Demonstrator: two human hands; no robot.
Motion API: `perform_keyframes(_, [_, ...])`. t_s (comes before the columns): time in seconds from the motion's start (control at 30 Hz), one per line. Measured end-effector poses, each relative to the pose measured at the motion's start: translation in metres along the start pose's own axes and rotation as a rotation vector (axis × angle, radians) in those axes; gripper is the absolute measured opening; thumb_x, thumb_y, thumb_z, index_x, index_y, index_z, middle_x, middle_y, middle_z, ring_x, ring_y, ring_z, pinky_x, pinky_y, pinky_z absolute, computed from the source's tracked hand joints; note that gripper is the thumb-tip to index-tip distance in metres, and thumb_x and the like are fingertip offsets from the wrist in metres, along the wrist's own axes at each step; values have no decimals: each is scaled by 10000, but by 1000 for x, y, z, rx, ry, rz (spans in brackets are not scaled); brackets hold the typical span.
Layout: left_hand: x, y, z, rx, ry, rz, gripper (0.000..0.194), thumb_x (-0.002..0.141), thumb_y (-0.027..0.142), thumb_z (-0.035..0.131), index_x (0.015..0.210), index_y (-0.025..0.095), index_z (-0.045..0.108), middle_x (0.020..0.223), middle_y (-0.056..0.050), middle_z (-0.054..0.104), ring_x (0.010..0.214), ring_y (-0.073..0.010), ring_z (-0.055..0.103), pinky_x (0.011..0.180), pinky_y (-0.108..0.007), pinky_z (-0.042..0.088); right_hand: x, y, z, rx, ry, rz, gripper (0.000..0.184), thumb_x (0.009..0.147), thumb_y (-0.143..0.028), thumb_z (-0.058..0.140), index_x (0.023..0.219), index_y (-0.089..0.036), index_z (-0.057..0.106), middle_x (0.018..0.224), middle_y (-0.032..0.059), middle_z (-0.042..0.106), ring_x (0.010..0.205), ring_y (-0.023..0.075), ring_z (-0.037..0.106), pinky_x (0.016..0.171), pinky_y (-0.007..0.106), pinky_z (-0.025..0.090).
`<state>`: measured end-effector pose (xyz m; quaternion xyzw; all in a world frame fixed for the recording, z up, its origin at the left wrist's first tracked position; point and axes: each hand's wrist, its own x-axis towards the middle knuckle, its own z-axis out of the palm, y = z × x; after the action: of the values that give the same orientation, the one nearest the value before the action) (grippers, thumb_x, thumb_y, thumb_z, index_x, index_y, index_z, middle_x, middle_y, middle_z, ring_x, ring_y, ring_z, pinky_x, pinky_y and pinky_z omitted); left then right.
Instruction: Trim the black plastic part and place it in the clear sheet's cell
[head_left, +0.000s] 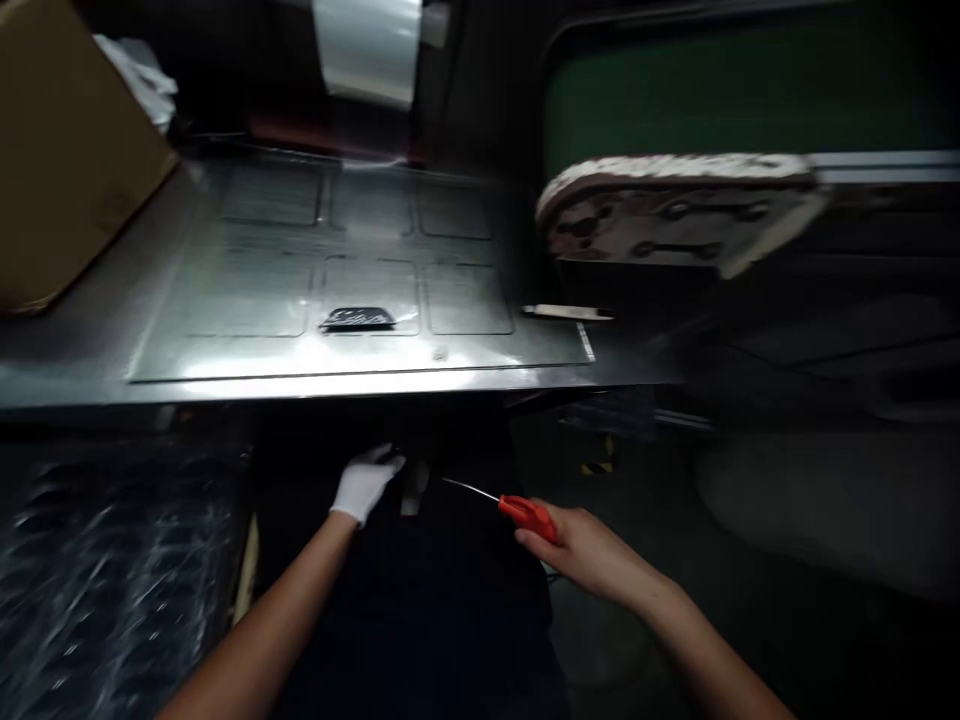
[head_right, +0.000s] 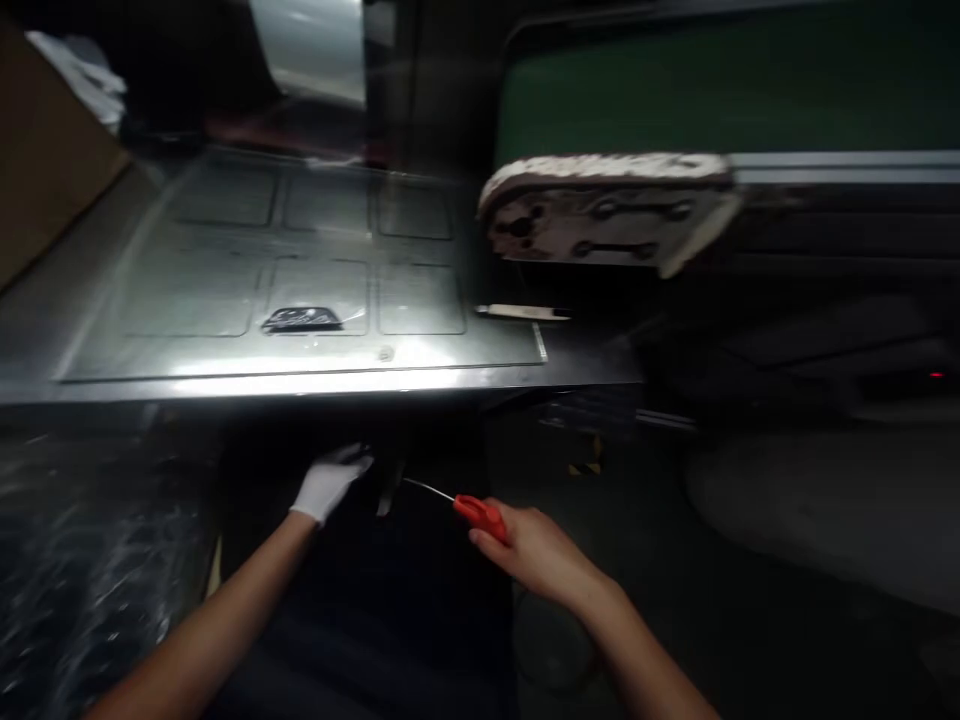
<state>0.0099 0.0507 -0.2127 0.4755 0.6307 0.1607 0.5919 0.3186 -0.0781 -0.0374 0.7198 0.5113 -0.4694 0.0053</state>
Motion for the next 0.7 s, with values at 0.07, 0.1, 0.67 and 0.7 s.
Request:
perform_keyframes(0.07, [-2,4,-8,-93,3,3,452,937,359,786,1322,137,707,1368,-150,734,1338,-306,666,1205,-495,497,-8,20,-16,104,51,-11,365,922,-580,684,1143,-316,806,812,-8,779,726,235,726,651,313,532])
perform_keyframes(0.1, [-4,7,-11,-138,-4,5,507,918,384,794,1347,131,698,1351,-149,746,1314,-309,686,1185,-466,523,-12,32,-25,154,103,-12,381,893,-576,717,1127,-295,826,853,11,800,756,247,745,683,329,569])
perform_keyframes(0.67, [-131,128,-7,-466,-148,540,249,881,302,881,1121,304,814,1513,-79,654,1398,-381,621,1159,-556,565,109,45,-26,775,894,-27,628,870,-666,655,1272,-184,641,1196,142,725,1095,300,709,899,445,612])
perform_keyframes(0.7, [-134,131,-12,-322,-84,701,254,889,227,865,1122,312,810,1548,-63,624,1421,-370,602,1170,-557,559,105,33,-17,790,808,-46,605,864,-674,669,1235,-196,657,1110,121,735,994,280,719,816,415,622])
